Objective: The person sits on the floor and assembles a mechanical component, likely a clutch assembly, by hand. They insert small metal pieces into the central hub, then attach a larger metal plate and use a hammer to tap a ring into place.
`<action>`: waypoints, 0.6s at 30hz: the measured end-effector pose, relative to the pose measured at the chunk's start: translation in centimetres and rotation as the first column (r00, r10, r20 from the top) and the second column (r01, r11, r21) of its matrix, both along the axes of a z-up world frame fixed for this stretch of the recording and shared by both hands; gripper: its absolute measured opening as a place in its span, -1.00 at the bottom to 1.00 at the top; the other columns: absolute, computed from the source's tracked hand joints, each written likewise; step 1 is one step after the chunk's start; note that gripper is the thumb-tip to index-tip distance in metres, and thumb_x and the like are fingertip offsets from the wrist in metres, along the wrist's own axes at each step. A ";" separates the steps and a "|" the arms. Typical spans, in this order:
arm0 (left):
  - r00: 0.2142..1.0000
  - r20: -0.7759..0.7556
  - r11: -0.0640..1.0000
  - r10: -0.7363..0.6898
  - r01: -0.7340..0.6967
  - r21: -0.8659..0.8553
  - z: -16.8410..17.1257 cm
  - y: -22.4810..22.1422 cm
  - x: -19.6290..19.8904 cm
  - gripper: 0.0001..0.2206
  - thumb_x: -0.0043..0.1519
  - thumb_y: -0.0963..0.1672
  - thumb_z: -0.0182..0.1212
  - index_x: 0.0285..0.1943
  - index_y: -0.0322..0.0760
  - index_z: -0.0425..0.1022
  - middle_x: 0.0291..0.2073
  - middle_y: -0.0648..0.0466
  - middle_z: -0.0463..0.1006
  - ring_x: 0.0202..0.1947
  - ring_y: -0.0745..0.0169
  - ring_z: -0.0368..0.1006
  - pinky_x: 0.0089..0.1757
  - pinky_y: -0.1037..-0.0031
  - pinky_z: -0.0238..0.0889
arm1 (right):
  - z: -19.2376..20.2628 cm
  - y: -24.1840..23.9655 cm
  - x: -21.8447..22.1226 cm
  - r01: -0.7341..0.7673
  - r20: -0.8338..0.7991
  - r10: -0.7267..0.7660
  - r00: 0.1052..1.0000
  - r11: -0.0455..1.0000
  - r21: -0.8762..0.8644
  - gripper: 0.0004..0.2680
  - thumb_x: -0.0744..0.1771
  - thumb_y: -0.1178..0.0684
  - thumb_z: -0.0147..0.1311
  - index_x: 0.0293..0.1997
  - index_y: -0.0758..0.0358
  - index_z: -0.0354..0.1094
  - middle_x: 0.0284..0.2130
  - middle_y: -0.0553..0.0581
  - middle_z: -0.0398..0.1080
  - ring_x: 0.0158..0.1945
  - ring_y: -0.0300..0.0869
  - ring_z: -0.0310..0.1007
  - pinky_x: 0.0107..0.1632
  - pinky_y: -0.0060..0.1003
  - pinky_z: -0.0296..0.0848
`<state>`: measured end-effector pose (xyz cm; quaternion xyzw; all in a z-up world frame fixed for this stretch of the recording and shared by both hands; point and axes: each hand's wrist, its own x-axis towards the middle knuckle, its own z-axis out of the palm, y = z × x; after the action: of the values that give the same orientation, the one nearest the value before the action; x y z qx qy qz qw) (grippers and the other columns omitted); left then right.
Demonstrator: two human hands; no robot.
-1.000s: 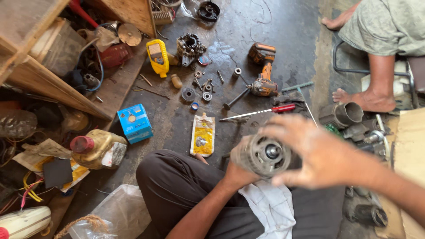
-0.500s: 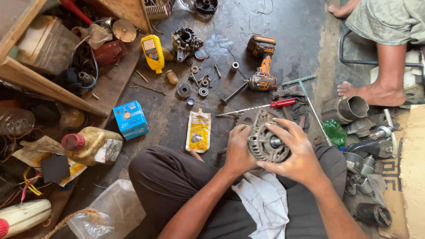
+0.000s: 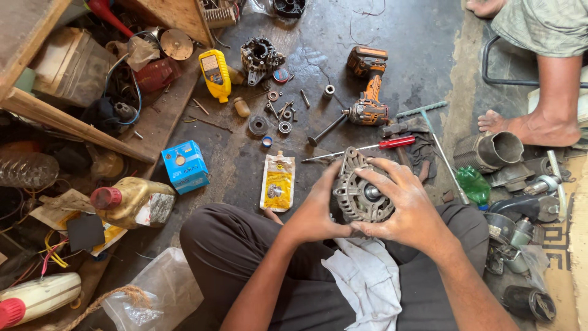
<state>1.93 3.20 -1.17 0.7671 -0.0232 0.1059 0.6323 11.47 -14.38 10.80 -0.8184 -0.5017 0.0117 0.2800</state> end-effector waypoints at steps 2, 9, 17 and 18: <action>0.999 0.038 1.000 0.007 -0.006 -0.014 0.6 -0.2 -0.4 0.20 -0.20 -0.10 0.56 0.64 -0.37 -0.21 0.49 -0.33 0.16 0.50 -0.20 0.14 0.37 0.19 0.05 | -0.2 0.1 -0.3 0.011 0.014 -0.010 1.000 1.000 -0.023 -0.31 0.04 -0.18 0.46 0.28 0.11 0.29 0.22 0.27 0.26 0.23 0.19 0.26 0.26 0.06 0.23; 0.969 0.113 0.958 0.222 -0.195 -0.212 -0.1 -3.2 0.5 0.13 -0.15 -0.06 0.60 0.60 -0.35 -0.10 0.38 -0.26 0.33 0.35 -0.16 0.38 0.27 0.28 0.25 | -0.5 0.5 -0.8 0.013 0.068 -0.011 0.998 1.000 -0.019 -0.30 0.06 -0.32 0.40 0.27 0.09 0.29 0.22 0.32 0.18 0.25 0.24 0.20 0.27 0.11 0.19; 0.958 -0.004 0.952 0.287 -0.286 -0.109 -1.2 -3.7 1.1 -0.44 -0.03 -0.06 0.53 0.14 -0.37 0.47 -0.03 -0.15 0.62 0.02 -0.10 0.60 0.01 0.31 0.45 | 0.5 0.8 0.0 -0.074 0.068 0.077 0.995 0.996 -0.040 -0.29 0.06 -0.37 0.39 0.26 0.12 0.26 0.18 0.32 0.20 0.22 0.25 0.23 0.24 0.09 0.24; 0.953 -0.049 0.943 0.300 -0.304 -0.133 -1.0 -3.7 1.2 -0.42 -0.09 -0.06 0.55 0.09 -0.38 0.46 -0.10 -0.15 0.62 -0.03 -0.09 0.61 -0.03 0.31 0.45 | 0.9 0.8 0.6 -0.087 0.040 0.091 0.995 0.992 -0.093 -0.33 0.06 -0.32 0.38 0.23 0.13 0.30 0.15 0.30 0.26 0.19 0.21 0.28 0.19 0.07 0.26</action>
<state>3.16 -0.54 -2.16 0.7170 0.1107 0.1922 0.6609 12.05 -13.55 11.66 -0.8072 -0.5429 0.0290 0.2301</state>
